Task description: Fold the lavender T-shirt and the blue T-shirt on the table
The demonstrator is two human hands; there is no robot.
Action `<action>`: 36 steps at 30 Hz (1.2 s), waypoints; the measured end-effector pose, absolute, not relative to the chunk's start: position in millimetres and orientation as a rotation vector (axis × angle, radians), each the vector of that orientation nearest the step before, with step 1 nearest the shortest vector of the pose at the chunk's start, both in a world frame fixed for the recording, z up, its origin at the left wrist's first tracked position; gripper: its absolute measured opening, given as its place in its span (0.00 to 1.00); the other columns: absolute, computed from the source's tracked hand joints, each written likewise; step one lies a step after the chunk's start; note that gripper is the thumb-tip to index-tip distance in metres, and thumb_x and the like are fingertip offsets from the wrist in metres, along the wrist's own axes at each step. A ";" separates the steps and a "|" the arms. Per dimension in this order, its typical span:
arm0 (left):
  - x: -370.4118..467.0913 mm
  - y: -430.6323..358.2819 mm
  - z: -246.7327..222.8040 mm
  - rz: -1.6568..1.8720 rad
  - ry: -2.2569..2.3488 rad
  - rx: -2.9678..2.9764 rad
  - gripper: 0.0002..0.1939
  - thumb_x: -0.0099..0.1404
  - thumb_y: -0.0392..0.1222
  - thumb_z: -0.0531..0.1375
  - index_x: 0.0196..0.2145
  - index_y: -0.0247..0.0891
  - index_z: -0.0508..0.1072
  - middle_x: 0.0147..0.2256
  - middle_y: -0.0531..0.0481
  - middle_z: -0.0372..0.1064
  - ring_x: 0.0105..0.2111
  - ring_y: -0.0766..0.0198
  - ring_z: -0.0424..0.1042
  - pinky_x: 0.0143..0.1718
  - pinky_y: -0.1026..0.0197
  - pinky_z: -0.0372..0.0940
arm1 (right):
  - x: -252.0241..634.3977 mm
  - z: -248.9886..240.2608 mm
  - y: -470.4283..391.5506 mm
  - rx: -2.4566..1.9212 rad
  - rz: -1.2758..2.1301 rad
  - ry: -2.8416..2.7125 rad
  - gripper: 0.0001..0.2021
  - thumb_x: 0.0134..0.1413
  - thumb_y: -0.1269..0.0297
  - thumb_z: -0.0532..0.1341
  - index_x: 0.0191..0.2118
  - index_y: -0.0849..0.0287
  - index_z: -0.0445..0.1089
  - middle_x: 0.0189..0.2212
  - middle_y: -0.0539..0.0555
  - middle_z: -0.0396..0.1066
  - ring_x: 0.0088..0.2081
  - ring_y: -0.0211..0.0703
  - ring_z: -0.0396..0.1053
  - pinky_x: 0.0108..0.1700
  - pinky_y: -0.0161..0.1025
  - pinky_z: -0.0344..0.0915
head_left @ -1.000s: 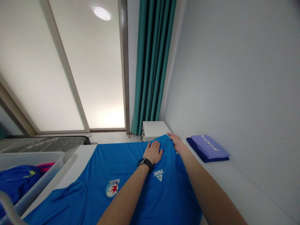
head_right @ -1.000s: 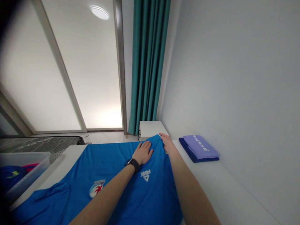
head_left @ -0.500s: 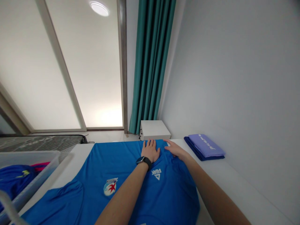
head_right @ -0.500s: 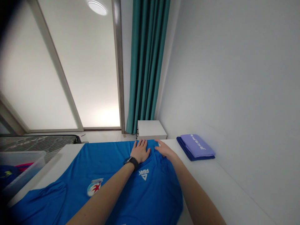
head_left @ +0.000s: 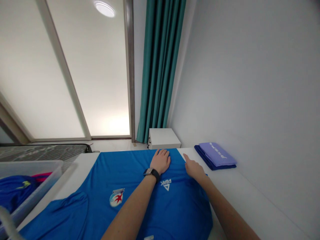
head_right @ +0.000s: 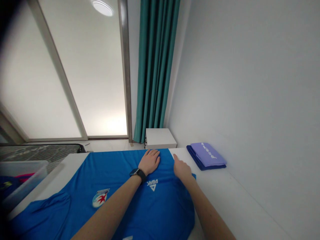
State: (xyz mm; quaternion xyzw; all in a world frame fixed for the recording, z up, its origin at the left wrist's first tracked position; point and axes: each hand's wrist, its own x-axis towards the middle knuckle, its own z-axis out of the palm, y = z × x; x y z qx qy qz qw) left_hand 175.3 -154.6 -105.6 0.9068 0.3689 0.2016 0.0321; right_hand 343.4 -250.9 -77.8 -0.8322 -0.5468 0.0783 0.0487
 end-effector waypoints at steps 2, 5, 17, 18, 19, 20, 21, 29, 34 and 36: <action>174.5 -155.0 -106.0 0.602 1.192 2.765 0.22 0.72 0.45 0.44 0.56 0.38 0.68 0.59 0.44 0.64 0.60 0.56 0.59 0.64 0.49 0.48 | 348.8 -76.1 -252.4 -2.628 0.224 -1.668 0.26 0.62 0.70 0.48 0.66 0.58 0.53 0.43 0.70 0.73 0.45 0.63 0.72 0.45 0.54 0.64; 174.6 -153.8 -108.2 0.597 1.236 2.740 0.22 0.71 0.46 0.45 0.55 0.38 0.68 0.59 0.43 0.64 0.60 0.55 0.59 0.62 0.48 0.51 | 351.0 -76.8 -253.1 -2.631 0.214 -1.659 0.22 0.62 0.66 0.50 0.61 0.59 0.60 0.44 0.70 0.73 0.46 0.62 0.72 0.45 0.54 0.64; 176.2 -150.1 -111.1 0.572 1.289 2.709 0.23 0.70 0.45 0.46 0.57 0.37 0.67 0.61 0.44 0.62 0.62 0.56 0.58 0.63 0.46 0.50 | 366.9 -80.6 -273.6 -2.645 0.153 -1.663 0.20 0.64 0.65 0.49 0.59 0.53 0.62 0.44 0.63 0.75 0.46 0.54 0.73 0.43 0.43 0.64; 175.8 -149.9 -110.9 0.569 1.290 2.707 0.23 0.70 0.45 0.46 0.58 0.37 0.67 0.61 0.44 0.62 0.62 0.56 0.58 0.63 0.46 0.50 | 368.2 -82.4 -274.2 -2.645 0.115 -1.668 0.19 0.65 0.65 0.48 0.59 0.53 0.62 0.43 0.62 0.75 0.45 0.52 0.73 0.42 0.42 0.64; 175.4 -149.6 -110.7 0.565 1.291 2.705 0.23 0.71 0.45 0.46 0.58 0.37 0.67 0.61 0.44 0.62 0.62 0.56 0.58 0.63 0.46 0.49 | 368.9 -84.2 -274.5 -2.647 0.074 -1.670 0.19 0.65 0.64 0.47 0.59 0.53 0.62 0.42 0.61 0.75 0.44 0.52 0.74 0.42 0.42 0.64; 175.0 -149.4 -110.5 0.562 1.291 2.703 0.23 0.71 0.45 0.46 0.58 0.37 0.67 0.61 0.44 0.62 0.62 0.56 0.58 0.63 0.46 0.49 | 369.0 -85.5 -274.7 -2.654 0.035 -1.666 0.19 0.66 0.63 0.47 0.59 0.52 0.62 0.41 0.60 0.76 0.43 0.51 0.74 0.41 0.42 0.64; 174.7 -149.3 -110.3 0.558 1.290 2.703 0.23 0.71 0.45 0.46 0.58 0.37 0.67 0.61 0.44 0.62 0.62 0.56 0.57 0.63 0.47 0.49 | 368.5 -86.3 -274.8 -2.667 0.006 -1.656 0.19 0.66 0.63 0.46 0.58 0.52 0.62 0.40 0.60 0.76 0.42 0.51 0.74 0.40 0.41 0.64; 173.8 -150.0 -108.9 0.525 1.289 2.718 0.23 0.70 0.44 0.47 0.58 0.38 0.66 0.62 0.44 0.61 0.62 0.56 0.56 0.63 0.47 0.49 | 337.1 -85.9 -269.7 -2.254 -0.345 -1.922 0.22 0.65 0.67 0.45 0.59 0.64 0.65 0.56 0.65 0.66 0.57 0.51 0.62 0.59 0.45 0.55; 173.5 -148.9 -109.3 0.510 1.294 2.729 0.23 0.70 0.43 0.47 0.59 0.37 0.66 0.62 0.44 0.60 0.63 0.56 0.56 0.64 0.48 0.48 | 303.5 -108.8 -265.5 -2.093 -0.088 -2.117 0.27 0.67 0.59 0.42 0.65 0.70 0.56 0.66 0.63 0.52 0.66 0.50 0.48 0.67 0.48 0.43; 173.7 -148.8 -108.7 0.507 1.294 2.733 0.23 0.70 0.43 0.47 0.59 0.36 0.66 0.62 0.44 0.60 0.63 0.56 0.57 0.63 0.48 0.49 | 298.7 -114.8 -265.9 -2.113 -0.026 -2.114 0.29 0.68 0.56 0.40 0.66 0.69 0.53 0.67 0.62 0.49 0.68 0.49 0.45 0.67 0.49 0.40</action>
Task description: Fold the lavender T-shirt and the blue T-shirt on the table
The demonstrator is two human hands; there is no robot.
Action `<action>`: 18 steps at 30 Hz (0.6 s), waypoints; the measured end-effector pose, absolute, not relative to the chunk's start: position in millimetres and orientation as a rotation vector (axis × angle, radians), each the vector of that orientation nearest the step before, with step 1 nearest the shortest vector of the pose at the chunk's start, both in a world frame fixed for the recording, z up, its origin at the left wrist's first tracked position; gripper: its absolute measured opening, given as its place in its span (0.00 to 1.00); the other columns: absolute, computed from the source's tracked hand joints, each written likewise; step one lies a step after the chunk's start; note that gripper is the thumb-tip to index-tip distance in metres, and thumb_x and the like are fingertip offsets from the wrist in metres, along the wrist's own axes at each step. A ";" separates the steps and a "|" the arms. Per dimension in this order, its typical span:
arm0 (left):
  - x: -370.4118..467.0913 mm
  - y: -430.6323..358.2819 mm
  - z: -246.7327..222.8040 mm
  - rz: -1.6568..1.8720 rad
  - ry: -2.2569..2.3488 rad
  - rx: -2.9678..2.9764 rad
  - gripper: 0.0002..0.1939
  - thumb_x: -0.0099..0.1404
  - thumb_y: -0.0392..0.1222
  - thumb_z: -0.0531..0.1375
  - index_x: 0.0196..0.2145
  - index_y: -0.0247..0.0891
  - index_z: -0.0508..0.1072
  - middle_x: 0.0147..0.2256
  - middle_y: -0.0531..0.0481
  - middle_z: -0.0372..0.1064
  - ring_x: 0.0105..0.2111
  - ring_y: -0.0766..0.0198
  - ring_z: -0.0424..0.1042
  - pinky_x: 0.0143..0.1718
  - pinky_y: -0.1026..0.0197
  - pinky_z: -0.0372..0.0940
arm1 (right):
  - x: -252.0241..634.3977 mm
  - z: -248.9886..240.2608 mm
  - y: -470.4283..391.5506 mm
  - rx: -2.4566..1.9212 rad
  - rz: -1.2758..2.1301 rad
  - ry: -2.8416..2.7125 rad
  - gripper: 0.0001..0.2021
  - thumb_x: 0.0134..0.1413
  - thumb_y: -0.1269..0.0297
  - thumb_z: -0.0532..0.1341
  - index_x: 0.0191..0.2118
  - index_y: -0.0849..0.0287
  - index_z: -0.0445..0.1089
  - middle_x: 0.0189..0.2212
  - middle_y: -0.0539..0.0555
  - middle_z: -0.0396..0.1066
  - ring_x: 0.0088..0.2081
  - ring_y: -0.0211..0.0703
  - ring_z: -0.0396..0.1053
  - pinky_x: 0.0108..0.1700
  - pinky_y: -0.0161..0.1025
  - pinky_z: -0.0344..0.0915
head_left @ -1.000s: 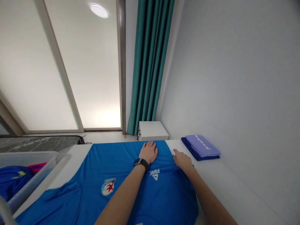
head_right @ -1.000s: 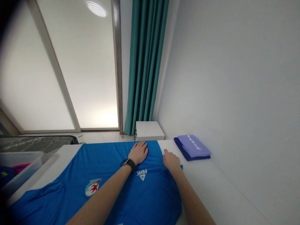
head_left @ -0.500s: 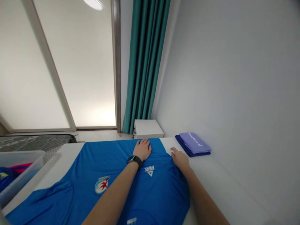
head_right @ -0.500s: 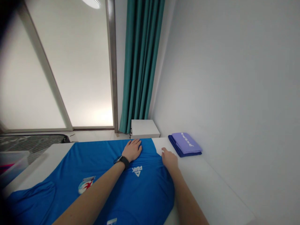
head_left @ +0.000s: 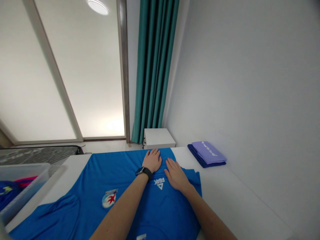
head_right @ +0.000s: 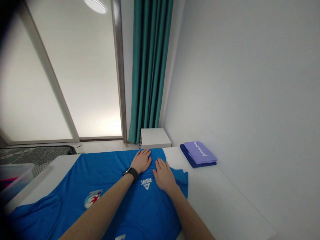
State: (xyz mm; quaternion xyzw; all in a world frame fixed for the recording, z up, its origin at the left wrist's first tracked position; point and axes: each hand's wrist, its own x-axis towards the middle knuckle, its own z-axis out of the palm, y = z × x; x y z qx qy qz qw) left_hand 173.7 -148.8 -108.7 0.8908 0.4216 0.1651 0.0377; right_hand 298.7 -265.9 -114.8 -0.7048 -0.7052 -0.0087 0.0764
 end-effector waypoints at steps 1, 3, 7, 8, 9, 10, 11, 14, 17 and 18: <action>173.9 -149.2 -108.3 0.508 1.293 2.737 0.23 0.70 0.43 0.47 0.59 0.36 0.66 0.62 0.44 0.60 0.62 0.56 0.57 0.63 0.48 0.49 | 298.1 -116.1 -266.4 -2.124 -0.015 -2.108 0.30 0.68 0.55 0.39 0.67 0.68 0.52 0.67 0.61 0.48 0.68 0.49 0.44 0.67 0.49 0.39; 174.5 -151.1 -107.2 0.518 1.295 2.744 0.23 0.70 0.44 0.47 0.58 0.36 0.66 0.61 0.43 0.61 0.62 0.56 0.57 0.63 0.48 0.50 | 298.7 -116.0 -267.4 -2.143 -0.006 -2.102 0.30 0.68 0.54 0.38 0.67 0.67 0.50 0.68 0.61 0.46 0.68 0.49 0.42 0.67 0.50 0.38; 171.7 -156.5 -104.6 0.555 1.312 2.766 0.22 0.71 0.44 0.46 0.57 0.36 0.68 0.60 0.42 0.63 0.62 0.55 0.58 0.64 0.47 0.47 | 299.3 -111.2 -268.3 -2.151 0.006 -2.118 0.31 0.67 0.54 0.37 0.68 0.68 0.49 0.68 0.60 0.45 0.69 0.48 0.41 0.68 0.50 0.36; 168.8 -156.8 -103.8 0.561 1.315 2.773 0.22 0.71 0.45 0.45 0.57 0.36 0.68 0.60 0.42 0.63 0.62 0.55 0.58 0.64 0.47 0.46 | 299.0 -110.2 -268.3 -2.153 0.010 -2.122 0.31 0.67 0.54 0.37 0.68 0.68 0.48 0.68 0.60 0.45 0.69 0.48 0.41 0.68 0.49 0.36; 164.4 -155.9 -102.8 0.566 1.316 2.779 0.23 0.71 0.45 0.45 0.57 0.37 0.67 0.60 0.42 0.63 0.62 0.55 0.57 0.64 0.47 0.46 | 298.8 -109.6 -268.2 -2.158 0.016 -2.126 0.31 0.67 0.54 0.37 0.68 0.68 0.48 0.68 0.59 0.44 0.69 0.47 0.40 0.68 0.49 0.36; 158.4 -153.8 -101.6 0.561 1.317 2.787 0.23 0.72 0.46 0.45 0.58 0.38 0.67 0.60 0.42 0.62 0.62 0.56 0.57 0.64 0.48 0.45 | 298.6 -109.3 -268.1 -2.166 0.019 -2.128 0.31 0.67 0.54 0.37 0.68 0.68 0.48 0.68 0.59 0.44 0.69 0.47 0.40 0.68 0.49 0.36; 150.5 -150.3 -100.3 0.546 1.326 2.794 0.23 0.72 0.47 0.45 0.58 0.39 0.66 0.61 0.43 0.62 0.63 0.57 0.56 0.65 0.48 0.45 | 298.6 -109.3 -267.8 -2.174 0.022 -2.131 0.31 0.67 0.53 0.37 0.68 0.68 0.48 0.68 0.59 0.44 0.69 0.47 0.40 0.68 0.49 0.36; 115.7 -133.3 -96.7 0.460 1.416 2.785 0.24 0.72 0.48 0.44 0.61 0.40 0.63 0.63 0.45 0.58 0.64 0.58 0.52 0.65 0.48 0.43 | 299.6 -111.0 -266.8 -2.183 0.020 -2.141 0.32 0.67 0.52 0.37 0.68 0.68 0.48 0.68 0.59 0.44 0.69 0.47 0.40 0.68 0.49 0.36; 68.7 -114.9 -96.7 0.385 1.565 2.713 0.26 0.72 0.48 0.43 0.63 0.38 0.60 0.64 0.43 0.55 0.65 0.55 0.52 0.64 0.45 0.45 | 301.2 -114.3 -265.5 -2.180 0.012 -2.138 0.32 0.66 0.51 0.37 0.68 0.66 0.48 0.68 0.58 0.44 0.69 0.47 0.40 0.68 0.50 0.37; 52.2 -110.4 -97.9 0.353 1.615 2.683 0.27 0.72 0.49 0.43 0.63 0.36 0.60 0.64 0.41 0.55 0.65 0.54 0.52 0.64 0.44 0.45 | 301.6 -115.4 -265.2 -2.180 0.006 -2.136 0.32 0.66 0.51 0.37 0.68 0.65 0.48 0.68 0.58 0.44 0.69 0.47 0.40 0.68 0.50 0.37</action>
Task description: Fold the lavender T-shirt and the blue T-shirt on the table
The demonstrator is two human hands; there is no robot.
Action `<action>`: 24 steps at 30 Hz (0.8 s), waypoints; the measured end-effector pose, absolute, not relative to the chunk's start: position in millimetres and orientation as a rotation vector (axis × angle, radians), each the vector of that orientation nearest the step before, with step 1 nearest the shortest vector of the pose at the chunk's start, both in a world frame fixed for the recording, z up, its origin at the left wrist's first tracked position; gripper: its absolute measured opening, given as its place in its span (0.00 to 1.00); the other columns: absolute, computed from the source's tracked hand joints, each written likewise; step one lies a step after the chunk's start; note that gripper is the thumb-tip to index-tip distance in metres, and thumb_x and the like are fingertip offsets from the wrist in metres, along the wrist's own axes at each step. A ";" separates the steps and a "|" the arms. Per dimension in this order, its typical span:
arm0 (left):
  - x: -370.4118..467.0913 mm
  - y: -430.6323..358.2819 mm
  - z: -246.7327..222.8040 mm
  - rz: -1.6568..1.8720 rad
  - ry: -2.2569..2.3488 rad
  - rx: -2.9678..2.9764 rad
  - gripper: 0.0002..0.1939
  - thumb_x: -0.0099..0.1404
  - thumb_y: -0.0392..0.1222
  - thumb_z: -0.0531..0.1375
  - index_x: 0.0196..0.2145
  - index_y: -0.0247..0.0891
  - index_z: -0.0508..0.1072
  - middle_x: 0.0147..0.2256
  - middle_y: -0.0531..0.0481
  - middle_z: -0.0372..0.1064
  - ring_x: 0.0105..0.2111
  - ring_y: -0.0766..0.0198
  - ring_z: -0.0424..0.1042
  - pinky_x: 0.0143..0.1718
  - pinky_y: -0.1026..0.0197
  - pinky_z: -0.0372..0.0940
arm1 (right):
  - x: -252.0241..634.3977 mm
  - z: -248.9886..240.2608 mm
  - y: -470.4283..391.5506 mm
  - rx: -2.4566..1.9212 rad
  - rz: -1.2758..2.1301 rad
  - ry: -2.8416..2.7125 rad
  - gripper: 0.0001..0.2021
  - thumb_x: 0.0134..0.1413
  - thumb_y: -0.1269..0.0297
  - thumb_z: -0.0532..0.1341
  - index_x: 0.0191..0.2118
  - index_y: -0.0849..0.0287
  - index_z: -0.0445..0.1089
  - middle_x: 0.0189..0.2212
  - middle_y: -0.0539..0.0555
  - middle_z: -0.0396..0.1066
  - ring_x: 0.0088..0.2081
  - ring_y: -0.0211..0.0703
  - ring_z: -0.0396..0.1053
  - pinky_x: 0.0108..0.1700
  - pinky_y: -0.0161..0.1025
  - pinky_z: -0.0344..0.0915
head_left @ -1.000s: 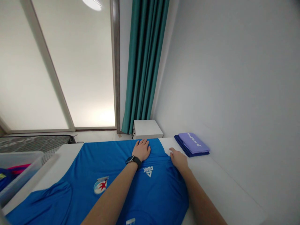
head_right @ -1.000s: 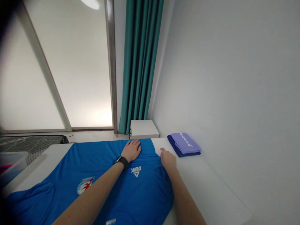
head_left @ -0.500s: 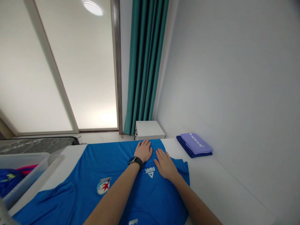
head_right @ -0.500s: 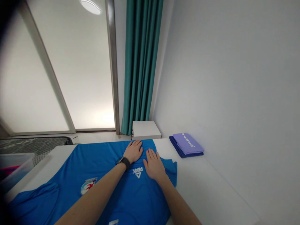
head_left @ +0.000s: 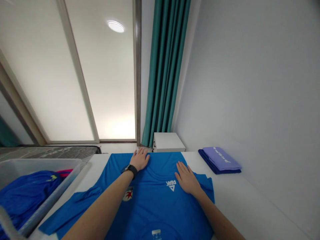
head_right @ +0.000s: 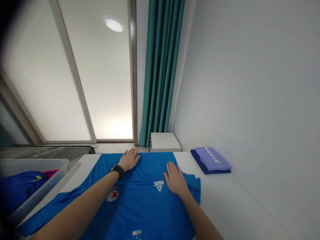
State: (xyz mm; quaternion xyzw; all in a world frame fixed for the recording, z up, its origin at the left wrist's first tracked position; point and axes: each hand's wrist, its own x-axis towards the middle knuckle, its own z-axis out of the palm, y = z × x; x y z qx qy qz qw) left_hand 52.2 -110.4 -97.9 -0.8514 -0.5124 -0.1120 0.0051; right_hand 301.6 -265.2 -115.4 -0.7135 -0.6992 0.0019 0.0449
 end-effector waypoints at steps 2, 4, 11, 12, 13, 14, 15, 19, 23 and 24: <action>20.6 -104.9 -101.7 -0.287 -1.703 -2.627 0.28 0.72 0.50 0.43 0.63 0.35 0.59 0.65 0.39 0.54 0.65 0.51 0.52 0.63 0.43 0.46 | 302.0 -117.3 -264.7 -2.182 -0.005 -2.135 0.32 0.66 0.51 0.37 0.68 0.64 0.49 0.68 0.58 0.44 0.69 0.47 0.41 0.68 0.51 0.37; -5.6 -103.2 -105.9 -0.233 -1.772 -2.596 0.29 0.72 0.51 0.43 0.64 0.36 0.59 0.65 0.40 0.53 0.65 0.51 0.51 0.63 0.42 0.46 | 301.3 -118.7 -264.7 -2.187 -0.016 -2.137 0.32 0.66 0.51 0.37 0.68 0.63 0.48 0.68 0.58 0.44 0.69 0.46 0.42 0.68 0.51 0.38; -43.2 -96.2 -108.0 -0.130 -1.828 -2.579 0.31 0.71 0.55 0.40 0.67 0.40 0.53 0.67 0.46 0.46 0.67 0.54 0.45 0.65 0.44 0.42 | 286.0 -123.5 -269.2 -2.083 -0.121 -2.152 0.34 0.66 0.46 0.37 0.68 0.62 0.50 0.68 0.58 0.45 0.69 0.49 0.41 0.68 0.54 0.32; -44.2 -94.4 -107.1 -0.127 -1.828 -2.580 0.31 0.71 0.55 0.40 0.67 0.40 0.53 0.67 0.45 0.46 0.67 0.54 0.45 0.65 0.44 0.41 | 283.8 -123.6 -269.9 -2.059 -0.093 -2.173 0.34 0.66 0.45 0.37 0.68 0.62 0.49 0.68 0.58 0.44 0.69 0.48 0.41 0.68 0.53 0.33; -44.7 -93.0 -106.1 -0.126 -1.825 -2.583 0.31 0.71 0.55 0.40 0.67 0.40 0.53 0.67 0.45 0.46 0.67 0.55 0.45 0.65 0.44 0.41 | 282.0 -123.5 -270.5 -2.051 -0.057 -2.186 0.34 0.66 0.45 0.37 0.68 0.61 0.49 0.68 0.57 0.45 0.69 0.48 0.41 0.68 0.52 0.34; -45.0 -92.0 -105.3 -0.125 -1.822 -2.587 0.31 0.71 0.55 0.40 0.67 0.39 0.53 0.67 0.45 0.46 0.67 0.55 0.45 0.65 0.44 0.41 | 280.7 -123.1 -271.0 -2.059 -0.023 -2.190 0.34 0.66 0.44 0.37 0.68 0.61 0.49 0.68 0.57 0.45 0.69 0.48 0.41 0.68 0.52 0.35; -45.0 -91.5 -104.6 -0.124 -1.819 -2.591 0.31 0.71 0.55 0.40 0.66 0.40 0.53 0.67 0.45 0.47 0.67 0.55 0.45 0.65 0.45 0.41 | 279.8 -122.5 -271.3 -2.083 0.003 -2.182 0.34 0.66 0.44 0.38 0.68 0.61 0.49 0.68 0.57 0.45 0.69 0.48 0.40 0.68 0.52 0.35; -42.4 -94.5 -103.9 -0.145 -1.842 -2.555 0.31 0.71 0.55 0.41 0.66 0.39 0.53 0.67 0.43 0.47 0.67 0.53 0.46 0.65 0.42 0.40 | 278.6 -119.1 -272.4 -2.204 0.030 -2.116 0.33 0.66 0.46 0.40 0.68 0.60 0.48 0.69 0.55 0.42 0.69 0.49 0.39 0.68 0.54 0.35; -38.7 -100.8 -104.5 -0.179 -1.869 -2.495 0.30 0.72 0.51 0.40 0.66 0.37 0.54 0.67 0.40 0.47 0.67 0.52 0.46 0.64 0.42 0.39 | 277.5 -117.4 -274.1 -2.225 0.010 -2.105 0.32 0.65 0.47 0.40 0.69 0.60 0.47 0.69 0.55 0.41 0.69 0.49 0.37 0.68 0.54 0.34; -38.3 -102.8 -104.5 -0.179 -1.867 -2.497 0.29 0.72 0.51 0.40 0.66 0.37 0.54 0.67 0.40 0.47 0.67 0.53 0.46 0.64 0.43 0.41 | 277.2 -117.4 -274.5 -2.227 0.008 -2.108 0.33 0.65 0.47 0.40 0.69 0.60 0.47 0.69 0.55 0.41 0.69 0.49 0.37 0.68 0.54 0.34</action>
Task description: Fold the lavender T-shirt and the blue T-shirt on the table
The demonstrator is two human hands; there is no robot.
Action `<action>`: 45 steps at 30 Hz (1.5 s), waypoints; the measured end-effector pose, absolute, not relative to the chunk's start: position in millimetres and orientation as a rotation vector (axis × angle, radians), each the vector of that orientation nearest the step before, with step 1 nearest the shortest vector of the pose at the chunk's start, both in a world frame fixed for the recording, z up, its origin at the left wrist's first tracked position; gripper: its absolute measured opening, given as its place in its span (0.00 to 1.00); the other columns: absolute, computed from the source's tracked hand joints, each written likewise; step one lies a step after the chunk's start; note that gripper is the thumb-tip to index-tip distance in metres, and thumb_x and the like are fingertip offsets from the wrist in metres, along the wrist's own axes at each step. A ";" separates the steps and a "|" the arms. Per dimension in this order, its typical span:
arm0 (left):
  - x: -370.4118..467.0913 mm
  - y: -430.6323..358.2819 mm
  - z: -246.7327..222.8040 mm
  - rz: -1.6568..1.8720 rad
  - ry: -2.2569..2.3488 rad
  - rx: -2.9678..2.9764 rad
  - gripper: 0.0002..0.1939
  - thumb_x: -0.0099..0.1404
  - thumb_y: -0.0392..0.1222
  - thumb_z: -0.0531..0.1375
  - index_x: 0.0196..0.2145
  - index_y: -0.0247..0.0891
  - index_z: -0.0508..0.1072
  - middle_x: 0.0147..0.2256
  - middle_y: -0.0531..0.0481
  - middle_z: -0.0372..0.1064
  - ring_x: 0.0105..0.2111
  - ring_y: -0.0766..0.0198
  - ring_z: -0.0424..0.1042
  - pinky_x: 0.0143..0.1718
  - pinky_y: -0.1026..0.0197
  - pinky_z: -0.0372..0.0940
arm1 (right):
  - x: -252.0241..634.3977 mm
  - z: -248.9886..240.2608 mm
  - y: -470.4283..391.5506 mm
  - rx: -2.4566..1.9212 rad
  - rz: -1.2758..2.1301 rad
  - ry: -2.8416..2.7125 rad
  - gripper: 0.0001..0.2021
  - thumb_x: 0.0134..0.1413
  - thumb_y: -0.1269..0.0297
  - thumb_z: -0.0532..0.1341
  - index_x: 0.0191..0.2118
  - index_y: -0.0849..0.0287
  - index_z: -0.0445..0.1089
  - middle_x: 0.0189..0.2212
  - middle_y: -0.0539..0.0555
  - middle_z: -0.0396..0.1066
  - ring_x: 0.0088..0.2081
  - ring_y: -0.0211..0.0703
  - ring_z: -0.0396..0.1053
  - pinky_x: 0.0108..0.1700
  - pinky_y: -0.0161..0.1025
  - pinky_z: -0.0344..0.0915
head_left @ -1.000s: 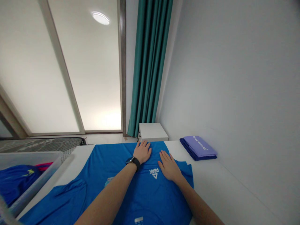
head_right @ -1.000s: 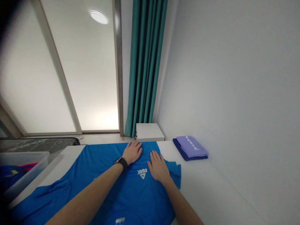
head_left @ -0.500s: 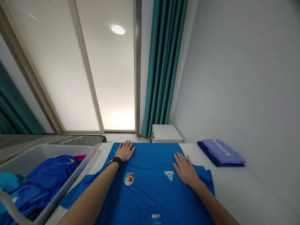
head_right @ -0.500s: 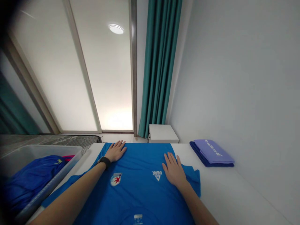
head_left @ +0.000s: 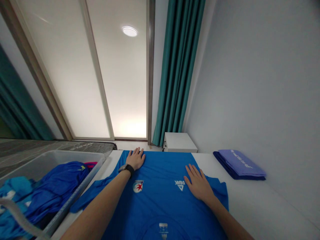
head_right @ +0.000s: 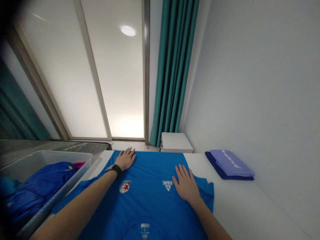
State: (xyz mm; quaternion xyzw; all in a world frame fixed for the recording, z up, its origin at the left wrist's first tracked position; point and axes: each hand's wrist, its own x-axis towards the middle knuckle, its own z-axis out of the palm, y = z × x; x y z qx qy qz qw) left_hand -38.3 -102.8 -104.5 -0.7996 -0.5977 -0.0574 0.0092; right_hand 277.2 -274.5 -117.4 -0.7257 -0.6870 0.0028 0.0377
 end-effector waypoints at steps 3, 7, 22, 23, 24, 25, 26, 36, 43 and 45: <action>-38.5 -113.4 -103.8 -0.159 -1.854 -2.532 0.30 0.72 0.54 0.40 0.66 0.38 0.54 0.67 0.42 0.46 0.67 0.54 0.46 0.64 0.45 0.44 | 276.8 -118.0 -275.1 -2.233 0.003 -2.112 0.33 0.65 0.47 0.40 0.69 0.60 0.47 0.69 0.55 0.41 0.69 0.49 0.38 0.68 0.53 0.34; -39.9 -145.7 -101.9 -0.147 -1.756 -2.632 0.31 0.72 0.55 0.42 0.66 0.39 0.53 0.68 0.44 0.44 0.68 0.54 0.43 0.65 0.45 0.42 | 277.0 -120.0 -274.9 -2.243 -0.006 -2.102 0.33 0.65 0.47 0.40 0.69 0.60 0.47 0.69 0.55 0.41 0.69 0.49 0.38 0.68 0.54 0.33; -38.2 -171.6 -100.3 -0.240 -1.588 -2.733 0.29 0.72 0.54 0.43 0.66 0.43 0.55 0.67 0.47 0.47 0.67 0.54 0.45 0.65 0.45 0.42 | 284.2 -120.4 -262.3 -2.281 0.010 -2.104 0.34 0.65 0.46 0.39 0.69 0.62 0.45 0.69 0.56 0.41 0.69 0.48 0.37 0.67 0.54 0.33; -36.6 -167.7 -100.0 -0.240 -1.590 -2.733 0.29 0.72 0.54 0.43 0.66 0.43 0.55 0.67 0.47 0.47 0.67 0.54 0.45 0.65 0.45 0.42 | 286.1 -120.2 -258.7 -2.282 0.013 -2.100 0.33 0.65 0.47 0.39 0.69 0.62 0.45 0.69 0.56 0.41 0.69 0.48 0.37 0.67 0.54 0.33; -34.9 -164.2 -99.9 -0.240 -1.594 -2.729 0.28 0.72 0.54 0.43 0.66 0.43 0.55 0.67 0.47 0.47 0.67 0.55 0.45 0.65 0.45 0.42 | 288.2 -120.0 -254.7 -2.282 0.020 -2.100 0.33 0.66 0.47 0.39 0.69 0.62 0.45 0.69 0.56 0.40 0.69 0.48 0.37 0.67 0.53 0.33; -33.4 -161.1 -100.0 -0.242 -1.597 -2.724 0.28 0.72 0.53 0.43 0.66 0.43 0.55 0.67 0.47 0.47 0.67 0.55 0.46 0.65 0.45 0.42 | 290.2 -119.9 -250.4 -2.283 0.030 -2.099 0.33 0.66 0.47 0.38 0.69 0.62 0.45 0.69 0.56 0.40 0.69 0.47 0.37 0.67 0.53 0.33; -32.2 -158.3 -100.4 -0.244 -1.599 -2.718 0.28 0.72 0.53 0.43 0.66 0.43 0.55 0.67 0.47 0.47 0.67 0.55 0.46 0.65 0.45 0.42 | 292.3 -119.6 -246.0 -2.283 0.042 -2.100 0.33 0.66 0.48 0.38 0.69 0.62 0.45 0.69 0.56 0.40 0.69 0.47 0.37 0.67 0.53 0.34; -29.9 -151.1 -103.3 -0.260 -1.637 -2.673 0.28 0.72 0.53 0.42 0.66 0.45 0.56 0.67 0.48 0.49 0.67 0.55 0.47 0.65 0.45 0.44 | 274.3 -97.5 -244.9 -2.066 -0.275 -2.147 0.26 0.66 0.62 0.42 0.59 0.66 0.65 0.59 0.65 0.64 0.64 0.52 0.54 0.67 0.54 0.27; -29.2 -150.8 -105.4 -0.279 -1.640 -2.672 0.28 0.72 0.53 0.42 0.65 0.44 0.56 0.67 0.49 0.49 0.67 0.56 0.47 0.65 0.45 0.44 | 224.3 -106.2 -283.0 -2.026 0.090 -2.208 0.31 0.67 0.48 0.40 0.68 0.59 0.51 0.68 0.58 0.46 0.68 0.50 0.42 0.67 0.52 0.39; -29.7 -151.9 -104.6 -0.295 -1.638 -2.663 0.27 0.72 0.52 0.42 0.65 0.43 0.57 0.66 0.48 0.51 0.66 0.56 0.48 0.65 0.46 0.45 | 222.2 -106.4 -286.2 -2.018 0.138 -2.217 0.31 0.67 0.47 0.38 0.69 0.57 0.48 0.69 0.56 0.42 0.69 0.49 0.38 0.68 0.53 0.36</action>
